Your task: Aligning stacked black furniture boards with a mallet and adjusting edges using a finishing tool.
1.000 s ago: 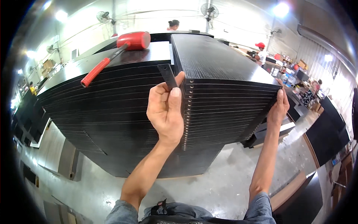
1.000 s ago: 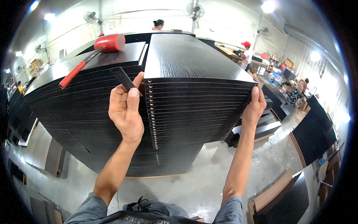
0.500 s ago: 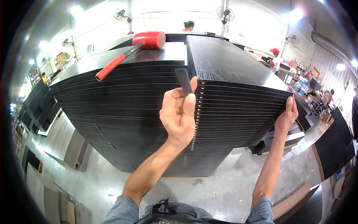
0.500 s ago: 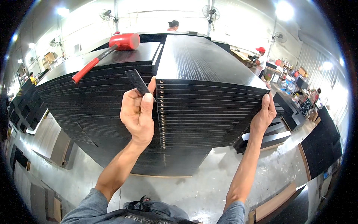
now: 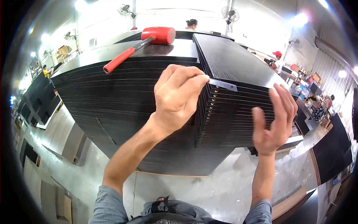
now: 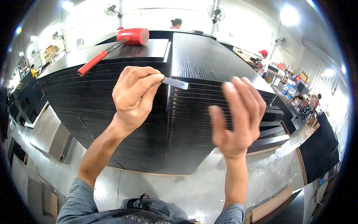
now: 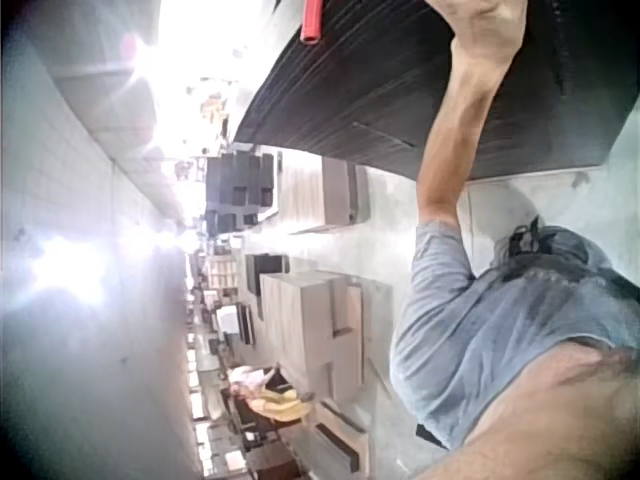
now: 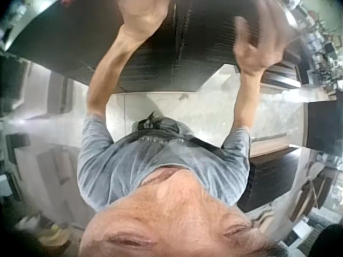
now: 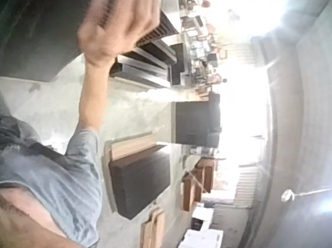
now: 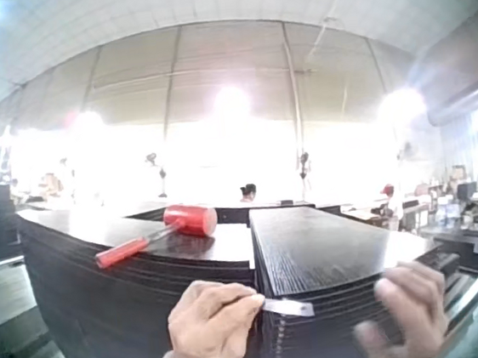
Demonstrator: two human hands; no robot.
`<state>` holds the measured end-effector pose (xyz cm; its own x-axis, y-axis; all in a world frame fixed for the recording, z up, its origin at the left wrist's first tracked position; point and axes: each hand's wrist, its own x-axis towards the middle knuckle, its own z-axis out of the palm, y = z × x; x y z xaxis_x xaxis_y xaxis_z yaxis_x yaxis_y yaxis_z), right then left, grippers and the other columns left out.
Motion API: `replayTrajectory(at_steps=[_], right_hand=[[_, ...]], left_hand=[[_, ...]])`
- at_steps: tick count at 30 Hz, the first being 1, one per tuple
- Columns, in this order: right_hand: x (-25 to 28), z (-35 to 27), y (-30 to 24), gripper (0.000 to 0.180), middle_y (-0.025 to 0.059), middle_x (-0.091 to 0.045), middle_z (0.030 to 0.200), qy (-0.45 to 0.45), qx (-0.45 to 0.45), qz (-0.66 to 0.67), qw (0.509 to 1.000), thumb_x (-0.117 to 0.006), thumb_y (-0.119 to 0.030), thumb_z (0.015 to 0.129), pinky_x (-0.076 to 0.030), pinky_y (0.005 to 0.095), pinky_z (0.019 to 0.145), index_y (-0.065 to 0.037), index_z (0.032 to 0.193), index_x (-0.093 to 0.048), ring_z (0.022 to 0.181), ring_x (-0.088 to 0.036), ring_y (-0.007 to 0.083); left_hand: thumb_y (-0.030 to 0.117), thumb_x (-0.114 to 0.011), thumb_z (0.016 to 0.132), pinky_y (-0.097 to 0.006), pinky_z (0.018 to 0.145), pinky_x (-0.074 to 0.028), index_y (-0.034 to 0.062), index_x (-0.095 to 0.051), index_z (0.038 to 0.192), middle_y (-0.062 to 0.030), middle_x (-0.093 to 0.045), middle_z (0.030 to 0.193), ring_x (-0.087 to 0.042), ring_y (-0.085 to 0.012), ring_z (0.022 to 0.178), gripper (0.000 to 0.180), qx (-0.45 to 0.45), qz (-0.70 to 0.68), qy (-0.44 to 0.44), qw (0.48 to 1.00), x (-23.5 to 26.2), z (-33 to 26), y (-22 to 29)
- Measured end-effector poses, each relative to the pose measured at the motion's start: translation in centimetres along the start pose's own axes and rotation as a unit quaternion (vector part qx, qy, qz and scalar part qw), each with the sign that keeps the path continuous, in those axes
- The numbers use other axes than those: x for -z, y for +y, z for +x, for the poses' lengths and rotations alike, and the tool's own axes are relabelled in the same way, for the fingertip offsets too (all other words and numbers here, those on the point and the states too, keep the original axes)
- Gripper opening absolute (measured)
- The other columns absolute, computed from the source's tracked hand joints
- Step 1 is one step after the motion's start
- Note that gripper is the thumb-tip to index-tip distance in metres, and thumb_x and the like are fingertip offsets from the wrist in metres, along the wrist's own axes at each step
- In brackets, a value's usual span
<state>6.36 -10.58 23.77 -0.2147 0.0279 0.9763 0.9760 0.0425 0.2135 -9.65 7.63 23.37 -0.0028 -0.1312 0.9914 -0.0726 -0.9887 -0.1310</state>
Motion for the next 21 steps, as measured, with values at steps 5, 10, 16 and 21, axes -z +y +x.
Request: replayTrajectory(at_steps=[5, 10, 16, 21], right_hand=[[-3.5, 2.0, -2.7, 0.037, 0.0059, -0.068, 0.103, -0.043, 0.118, -0.015, 0.992, -0.079, -0.006, 0.067, -0.048, 0.0351, 0.086, -0.010, 0.104, -0.075, 0.102, -0.058, 0.0253], [-6.2, 2.5, -0.4, 0.028, 0.0022, -0.064, 0.087, -0.061, 0.121, 0.007, 0.991, -0.077, -0.002, 0.064, -0.048, 0.0340, 0.074, -0.006, 0.091, -0.074, 0.085, -0.057, 0.0220], [-6.9, 2.1, -0.5, 0.032, 0.0033, -0.066, 0.089, -0.093, 0.089, 0.024, 0.991, -0.081, -0.001, 0.066, -0.050, 0.0347, 0.076, -0.007, 0.097, -0.075, 0.089, -0.057, 0.0235], [-6.1, 2.0, 1.9, 0.033, 0.0096, -0.071, 0.100, -0.137, 0.010, 0.044, 0.990, -0.078, -0.011, 0.078, -0.047, 0.0400, 0.092, -0.004, 0.110, -0.071, 0.103, -0.062, 0.0310]], left_hand=[[-0.004, -0.074, 0.066, -0.033, 0.065, -0.046, 0.0035, -0.072, 0.093, -0.0057, -0.067, 0.088, -0.061, -0.0217, 0.075, 0.028, -0.101, 0.079, -0.082, 0.988, 1.0, 0.8, -1.0], [-0.001, -0.075, 0.067, -0.034, 0.065, -0.047, 0.0040, -0.071, 0.090, -0.0042, -0.066, 0.085, -0.060, -0.0210, 0.075, 0.024, -0.129, 0.058, -0.054, 0.989, 0.2, 1.2, -1.7], [-0.002, -0.076, 0.067, -0.031, 0.061, -0.047, 0.0040, -0.072, 0.092, -0.0051, -0.063, 0.081, -0.060, -0.0199, 0.072, 0.026, -0.116, 0.039, -0.051, 0.991, 0.1, 0.1, -3.0], [-0.007, -0.076, 0.070, -0.028, 0.058, -0.047, 0.0031, -0.074, 0.099, -0.0061, -0.062, 0.080, -0.059, -0.0185, 0.070, 0.030, -0.052, -0.012, -0.035, 0.998, -0.5, -0.6, -3.1]])
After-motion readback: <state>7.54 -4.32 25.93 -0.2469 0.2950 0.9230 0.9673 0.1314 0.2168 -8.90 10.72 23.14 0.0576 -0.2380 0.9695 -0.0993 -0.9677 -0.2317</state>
